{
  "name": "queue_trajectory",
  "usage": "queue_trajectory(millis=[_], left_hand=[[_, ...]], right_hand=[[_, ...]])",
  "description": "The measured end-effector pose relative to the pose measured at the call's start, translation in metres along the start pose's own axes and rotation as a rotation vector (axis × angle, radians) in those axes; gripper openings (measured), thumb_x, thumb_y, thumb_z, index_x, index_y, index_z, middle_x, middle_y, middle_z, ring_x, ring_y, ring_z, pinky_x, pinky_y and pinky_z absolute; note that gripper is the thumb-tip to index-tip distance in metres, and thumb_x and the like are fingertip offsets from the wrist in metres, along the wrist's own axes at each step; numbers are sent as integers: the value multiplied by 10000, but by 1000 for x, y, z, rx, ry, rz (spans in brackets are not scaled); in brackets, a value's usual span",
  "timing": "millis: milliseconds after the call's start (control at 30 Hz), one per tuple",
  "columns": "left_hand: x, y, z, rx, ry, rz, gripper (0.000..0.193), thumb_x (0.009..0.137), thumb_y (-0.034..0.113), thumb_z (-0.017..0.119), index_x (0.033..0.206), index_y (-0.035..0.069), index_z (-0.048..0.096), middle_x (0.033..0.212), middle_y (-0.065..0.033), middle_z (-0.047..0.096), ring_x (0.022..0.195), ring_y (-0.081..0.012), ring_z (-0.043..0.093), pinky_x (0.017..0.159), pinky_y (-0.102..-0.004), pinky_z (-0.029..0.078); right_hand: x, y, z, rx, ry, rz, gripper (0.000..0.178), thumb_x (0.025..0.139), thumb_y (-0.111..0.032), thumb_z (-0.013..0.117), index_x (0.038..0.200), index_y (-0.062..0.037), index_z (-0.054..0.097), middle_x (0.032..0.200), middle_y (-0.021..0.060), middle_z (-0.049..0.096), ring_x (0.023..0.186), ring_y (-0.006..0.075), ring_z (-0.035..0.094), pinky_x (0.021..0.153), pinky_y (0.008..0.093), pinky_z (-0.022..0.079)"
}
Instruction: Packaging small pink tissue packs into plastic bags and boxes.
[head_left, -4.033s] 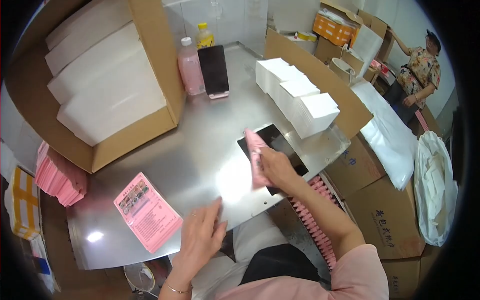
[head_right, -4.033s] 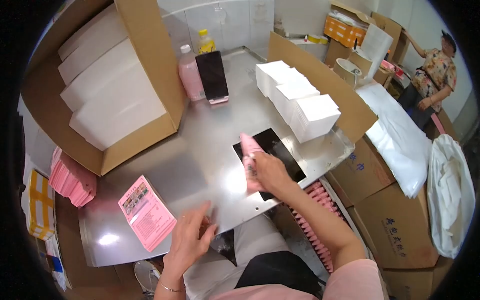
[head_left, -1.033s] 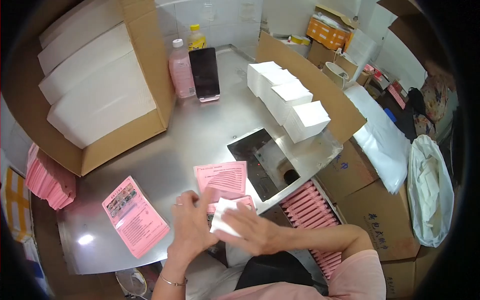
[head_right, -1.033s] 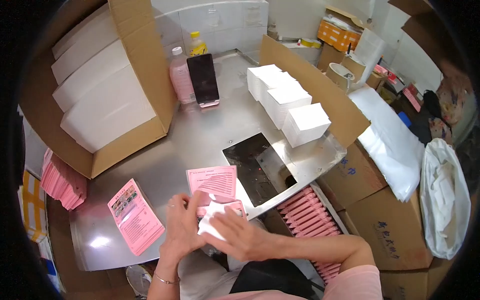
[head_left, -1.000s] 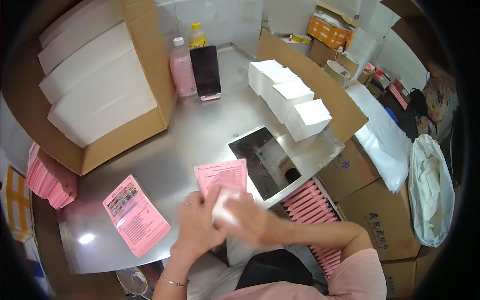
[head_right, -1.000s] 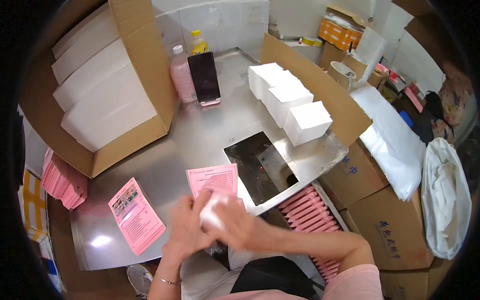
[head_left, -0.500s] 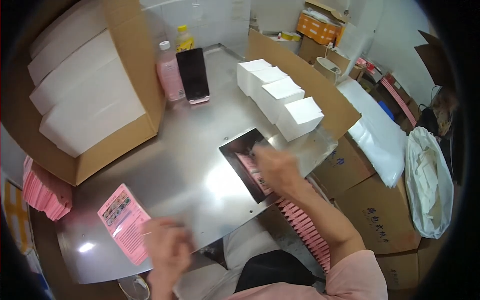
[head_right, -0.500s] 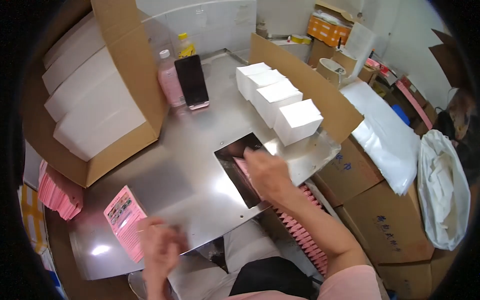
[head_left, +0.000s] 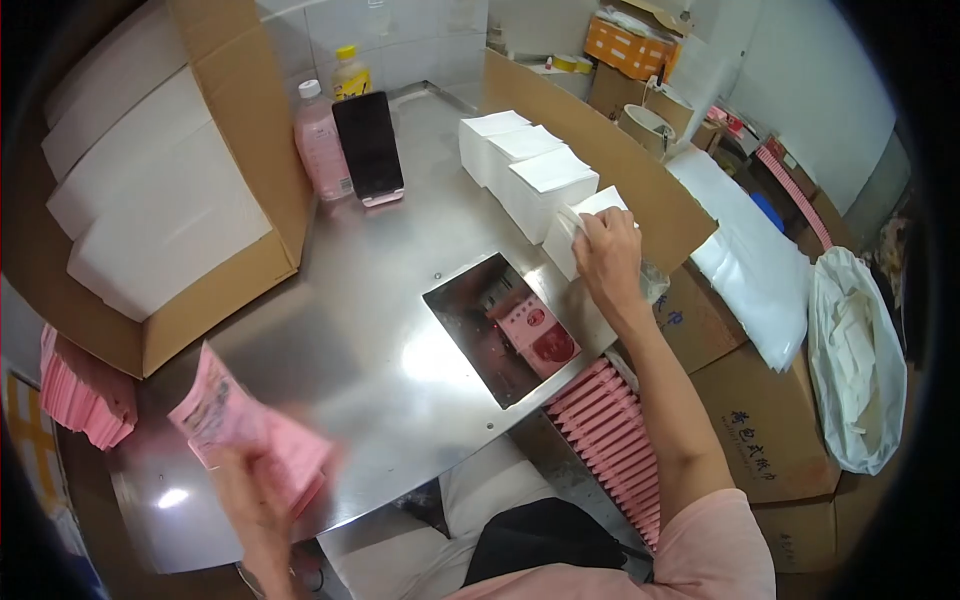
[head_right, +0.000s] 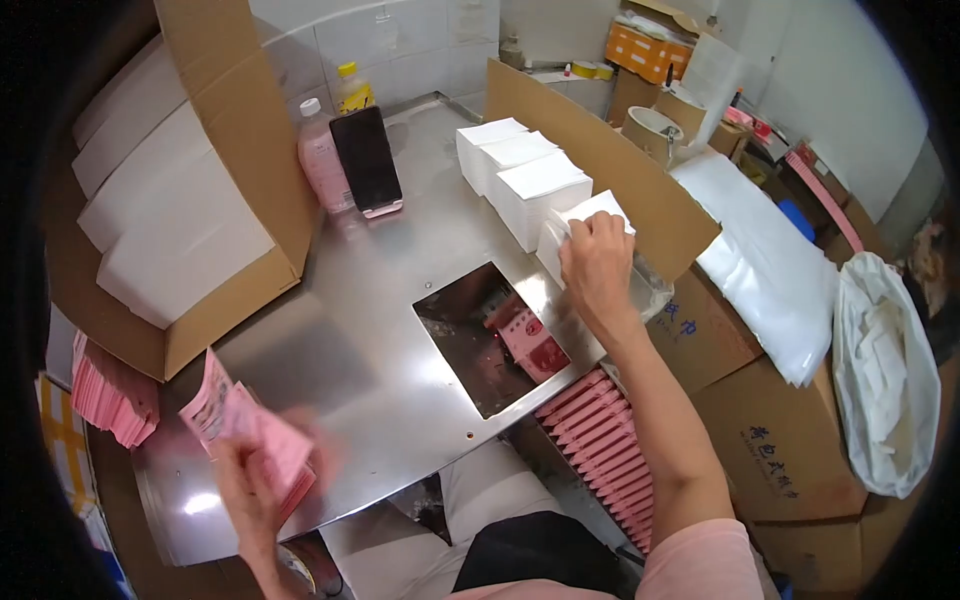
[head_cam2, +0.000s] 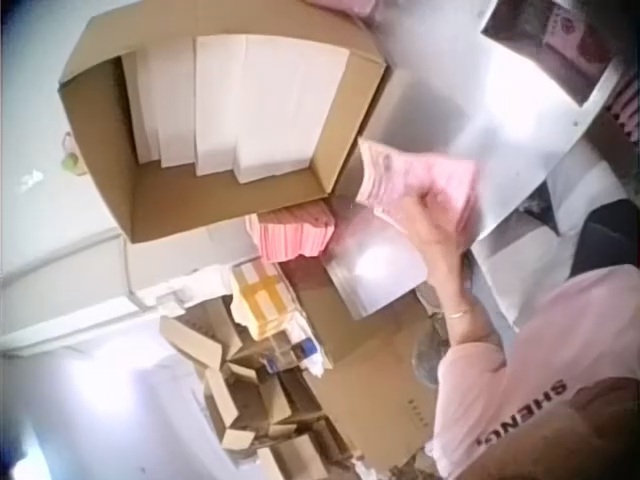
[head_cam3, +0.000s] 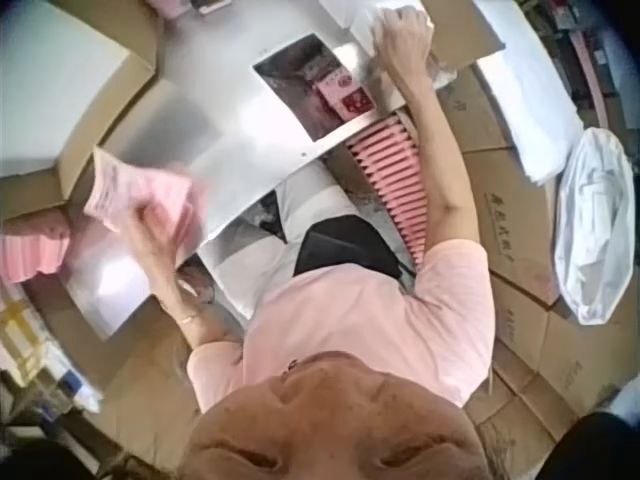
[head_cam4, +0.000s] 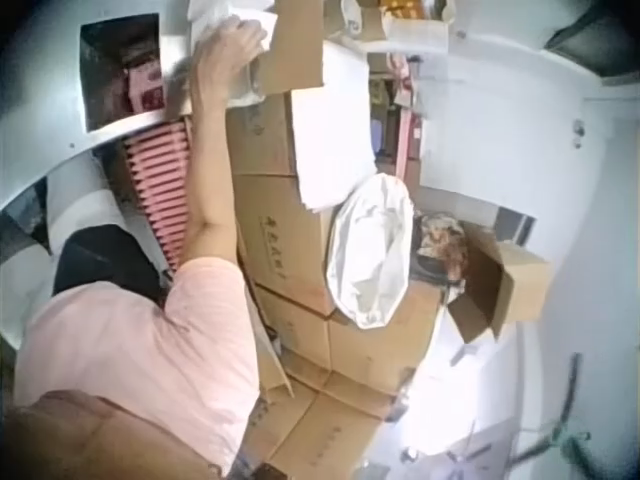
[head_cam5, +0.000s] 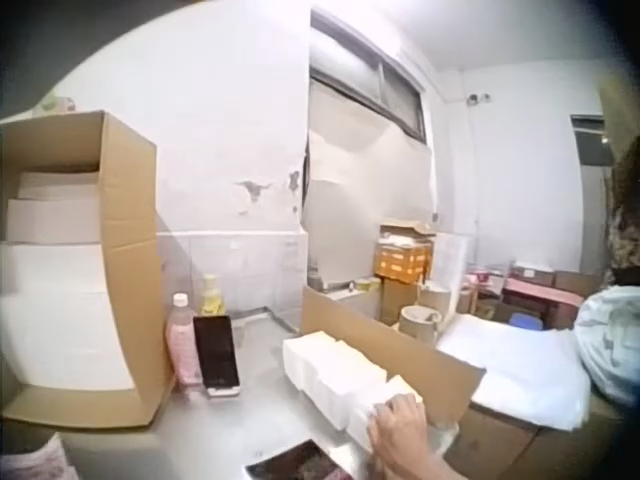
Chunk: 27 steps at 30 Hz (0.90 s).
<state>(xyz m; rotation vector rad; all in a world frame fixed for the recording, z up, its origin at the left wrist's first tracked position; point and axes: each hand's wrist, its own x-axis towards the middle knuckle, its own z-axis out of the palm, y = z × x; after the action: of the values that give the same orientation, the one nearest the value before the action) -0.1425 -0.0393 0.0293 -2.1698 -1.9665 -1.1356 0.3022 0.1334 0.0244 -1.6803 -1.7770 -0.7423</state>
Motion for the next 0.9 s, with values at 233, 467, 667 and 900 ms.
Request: queue_trajectory(millis=[233,467,667,900], left_hand=[[-2,99,125,-264,-312,405,355,790,51,635,1138,5,580,1049,-200,560,976,-383,548,840,-456,452],[1,92,105,67,-300,246,866,642,377,807,1371,22,504,1507,-280,331,1342,-487,343,1039,-667,259],[9,97,114,103,-107,196,632,730,395,724,1265,93,575,1520,-289,310,1347,-510,334,1048,-670,230],[13,106,104,182,-293,59,561,765,439,734,1217,122,634,1372,-192,488,1152,-434,453,884,-527,332]], right_hand=[[-40,-44,-12,397,61,-258,413,766,65,573,1178,70,582,1258,247,601,1109,434,609,967,501,486],[-92,-134,-47,570,-183,-581,320,756,-144,612,1042,-13,671,1013,188,611,1036,352,608,1068,689,311],[-83,-147,-54,670,-273,-611,315,717,-135,636,992,19,650,927,153,623,967,306,620,1051,618,336],[-5,-21,-27,-100,120,-108,254,831,-123,663,1056,-6,660,933,156,612,1027,312,580,912,473,428]])
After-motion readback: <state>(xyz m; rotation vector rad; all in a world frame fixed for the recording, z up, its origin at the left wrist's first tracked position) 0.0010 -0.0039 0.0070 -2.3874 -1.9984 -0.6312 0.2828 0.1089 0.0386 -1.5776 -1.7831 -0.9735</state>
